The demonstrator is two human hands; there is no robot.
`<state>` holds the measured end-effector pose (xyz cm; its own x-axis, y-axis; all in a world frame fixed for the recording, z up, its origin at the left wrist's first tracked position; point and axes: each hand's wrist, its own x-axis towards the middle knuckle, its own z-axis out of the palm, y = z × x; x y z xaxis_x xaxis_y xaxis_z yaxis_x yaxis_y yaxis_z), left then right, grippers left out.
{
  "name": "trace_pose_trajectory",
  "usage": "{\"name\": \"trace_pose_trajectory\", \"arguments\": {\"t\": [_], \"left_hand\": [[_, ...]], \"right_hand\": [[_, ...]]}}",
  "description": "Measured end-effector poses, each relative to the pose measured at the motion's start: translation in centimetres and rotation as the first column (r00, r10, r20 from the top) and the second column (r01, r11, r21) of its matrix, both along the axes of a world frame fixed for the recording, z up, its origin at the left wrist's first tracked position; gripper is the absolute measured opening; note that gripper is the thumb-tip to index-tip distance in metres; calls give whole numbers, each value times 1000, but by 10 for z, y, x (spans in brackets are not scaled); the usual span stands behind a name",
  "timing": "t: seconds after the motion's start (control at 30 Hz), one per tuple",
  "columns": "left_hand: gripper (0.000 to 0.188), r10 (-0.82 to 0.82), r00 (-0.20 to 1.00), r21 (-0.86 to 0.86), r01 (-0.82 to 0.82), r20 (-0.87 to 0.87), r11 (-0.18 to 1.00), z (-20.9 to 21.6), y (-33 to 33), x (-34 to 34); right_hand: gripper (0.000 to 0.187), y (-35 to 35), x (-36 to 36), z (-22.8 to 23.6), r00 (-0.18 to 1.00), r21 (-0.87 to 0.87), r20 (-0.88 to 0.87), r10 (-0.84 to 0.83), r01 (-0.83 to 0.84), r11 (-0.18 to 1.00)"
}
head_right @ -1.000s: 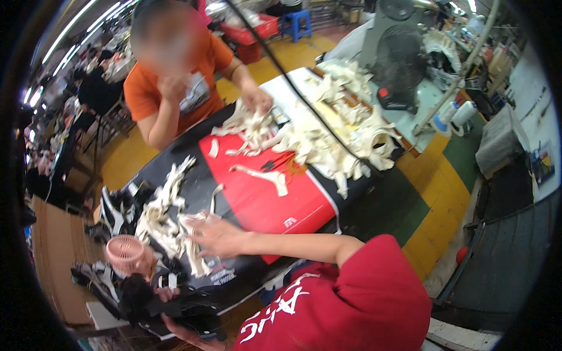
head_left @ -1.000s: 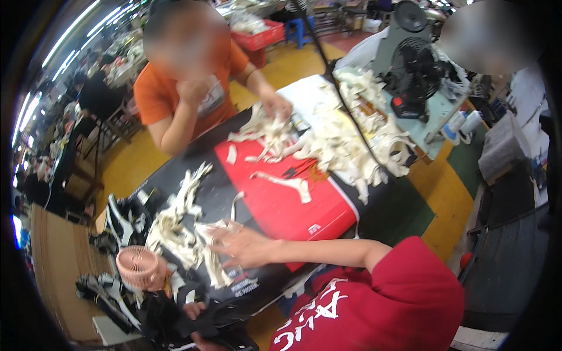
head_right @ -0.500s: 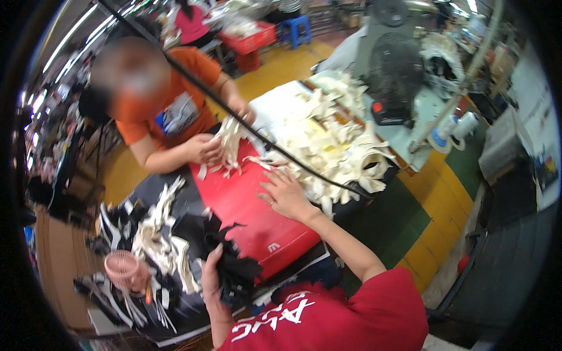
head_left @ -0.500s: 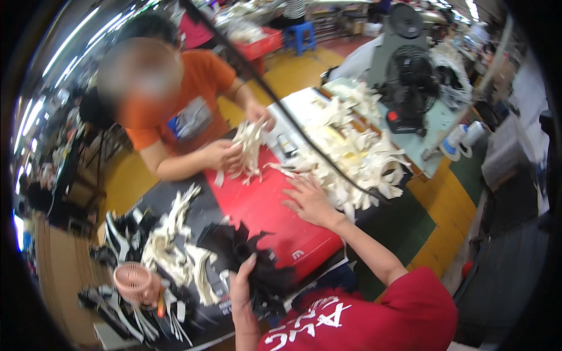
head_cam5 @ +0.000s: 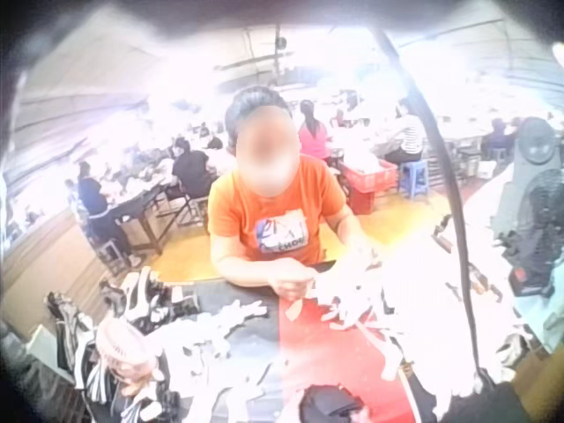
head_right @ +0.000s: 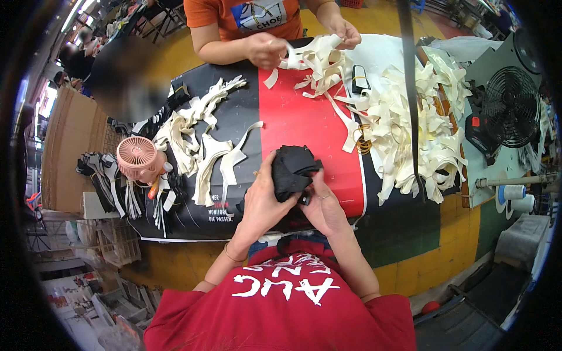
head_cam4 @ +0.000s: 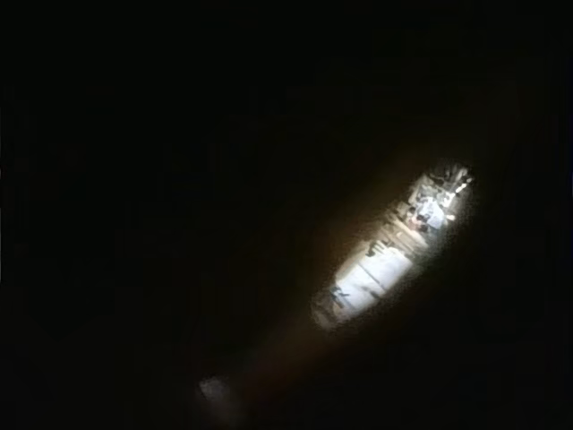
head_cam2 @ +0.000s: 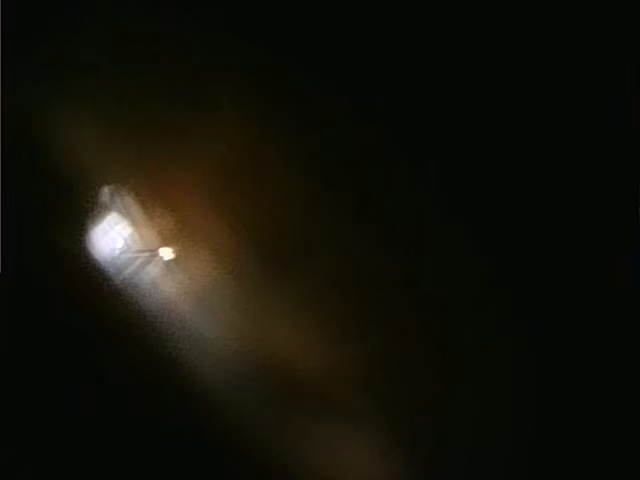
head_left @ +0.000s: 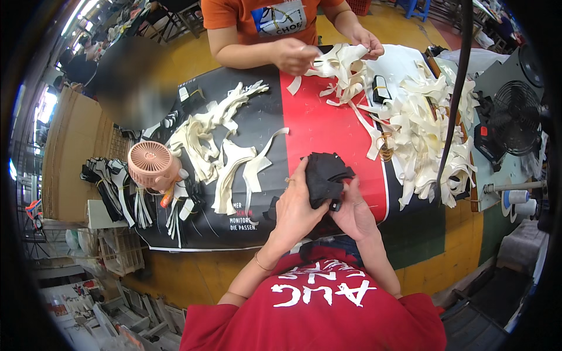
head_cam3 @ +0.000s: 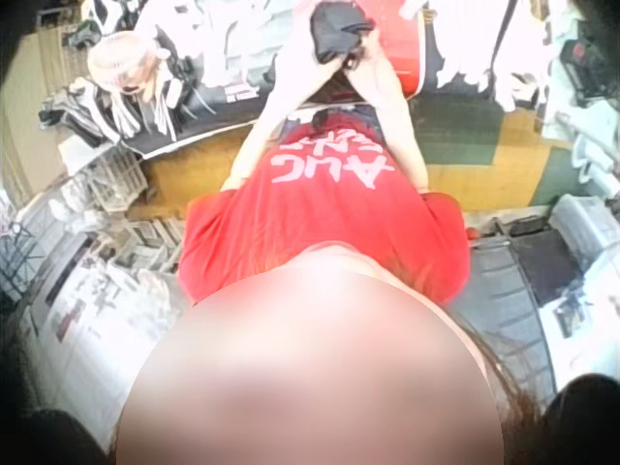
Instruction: The person sorts and folds small fabric pieces on a worktable, handling both white and black items one at a time. They repeatedly pick up pieces, fold them, and place them into separate piles while another worker performs similar actions nearby.
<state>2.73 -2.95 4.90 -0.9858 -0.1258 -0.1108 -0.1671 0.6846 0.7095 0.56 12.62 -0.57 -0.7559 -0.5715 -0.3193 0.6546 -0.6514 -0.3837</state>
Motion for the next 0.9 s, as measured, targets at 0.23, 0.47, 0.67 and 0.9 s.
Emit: {"name": "trace_pose_trajectory", "arguments": {"t": [0.23,0.47,0.67,0.9], "left_hand": [[138,-285,958,99,285,-16,953,-1,-5,9],[104,-350,929,932,15,120,361,-32,-69,6],[73,-562,782,821,117,272,559,-57,-86,22],[71,-425,901,832,166,91,530,-37,-80,46]], "right_hand": [[52,-1,-9,12,996,364,-91,24,11,932],[58,-2,-14,41,918,394,-346,193,-44,918],[69,-25,-11,52,773,678,-477,419,20,735],[69,-27,-11,70,236,586,-724,648,706,397]]}}
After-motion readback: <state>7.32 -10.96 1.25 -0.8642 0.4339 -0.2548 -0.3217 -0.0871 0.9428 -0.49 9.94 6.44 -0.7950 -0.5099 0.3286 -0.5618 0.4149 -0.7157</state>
